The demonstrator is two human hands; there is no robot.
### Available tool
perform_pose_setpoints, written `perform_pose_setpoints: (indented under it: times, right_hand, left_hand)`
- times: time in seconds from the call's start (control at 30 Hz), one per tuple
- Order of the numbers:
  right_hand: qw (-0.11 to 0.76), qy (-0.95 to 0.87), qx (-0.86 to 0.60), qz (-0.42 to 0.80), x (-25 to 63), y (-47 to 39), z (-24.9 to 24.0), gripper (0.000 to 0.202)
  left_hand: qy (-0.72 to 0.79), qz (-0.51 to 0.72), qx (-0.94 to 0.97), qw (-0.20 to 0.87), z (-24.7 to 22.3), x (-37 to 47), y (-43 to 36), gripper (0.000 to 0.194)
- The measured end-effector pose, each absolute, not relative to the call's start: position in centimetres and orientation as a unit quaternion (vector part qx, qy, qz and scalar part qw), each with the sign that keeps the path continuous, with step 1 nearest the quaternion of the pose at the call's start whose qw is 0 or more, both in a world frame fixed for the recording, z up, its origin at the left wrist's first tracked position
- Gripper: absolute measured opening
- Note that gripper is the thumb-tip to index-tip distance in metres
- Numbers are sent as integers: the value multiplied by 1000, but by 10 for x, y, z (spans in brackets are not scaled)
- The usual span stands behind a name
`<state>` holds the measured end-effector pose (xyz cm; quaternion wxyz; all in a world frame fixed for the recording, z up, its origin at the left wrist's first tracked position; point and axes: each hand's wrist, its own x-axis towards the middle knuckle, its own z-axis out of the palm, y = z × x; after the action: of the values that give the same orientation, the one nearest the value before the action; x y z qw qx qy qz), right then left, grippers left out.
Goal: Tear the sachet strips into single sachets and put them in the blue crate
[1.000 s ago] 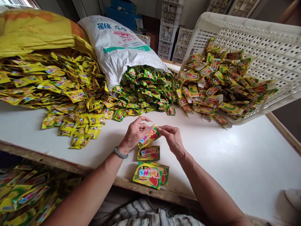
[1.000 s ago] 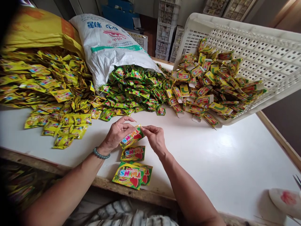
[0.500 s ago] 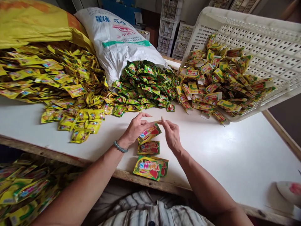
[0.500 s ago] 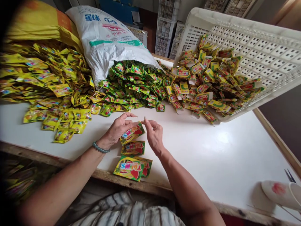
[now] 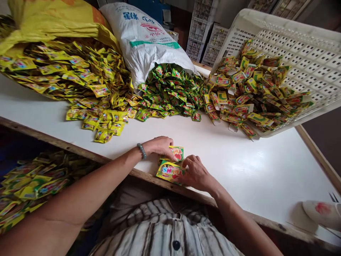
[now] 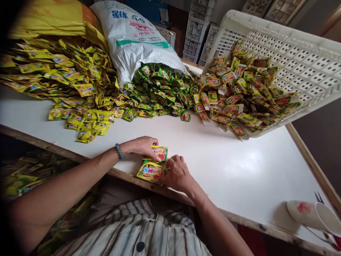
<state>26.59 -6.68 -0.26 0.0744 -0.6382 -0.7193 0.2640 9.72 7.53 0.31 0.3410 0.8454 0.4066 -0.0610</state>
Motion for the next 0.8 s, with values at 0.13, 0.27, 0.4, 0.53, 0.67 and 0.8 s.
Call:
perform_pose_setpoints:
  times: [0.13,0.27,0.4,0.53,0.67,0.8]
  right_hand:
    - [113,-664,-669,314,262,-77,-10,37]
    - [144,-651,-670,326,262,-78,-6,41]
    - [178,-673,-635,334,260,-75,-2,31]
    - [266,-693,-632,224,259,-66,-10,35]
    - [368,-625,-641,251,264,-61,-31,78]
    - [435,-510,-589,450,261,-66,-45,100]
  left_hand:
    - [417,-11,848,326,7,94,63,46]
    - [429,74,845,311,12,90,55,45]
    - [411,183,850,273,8,87,57,45]
    - [351,135,865,332,6,87,57,36]
    - [333,42,897,287,14,92,39,64]
    - [354,8,913,204,11,99,15,80]
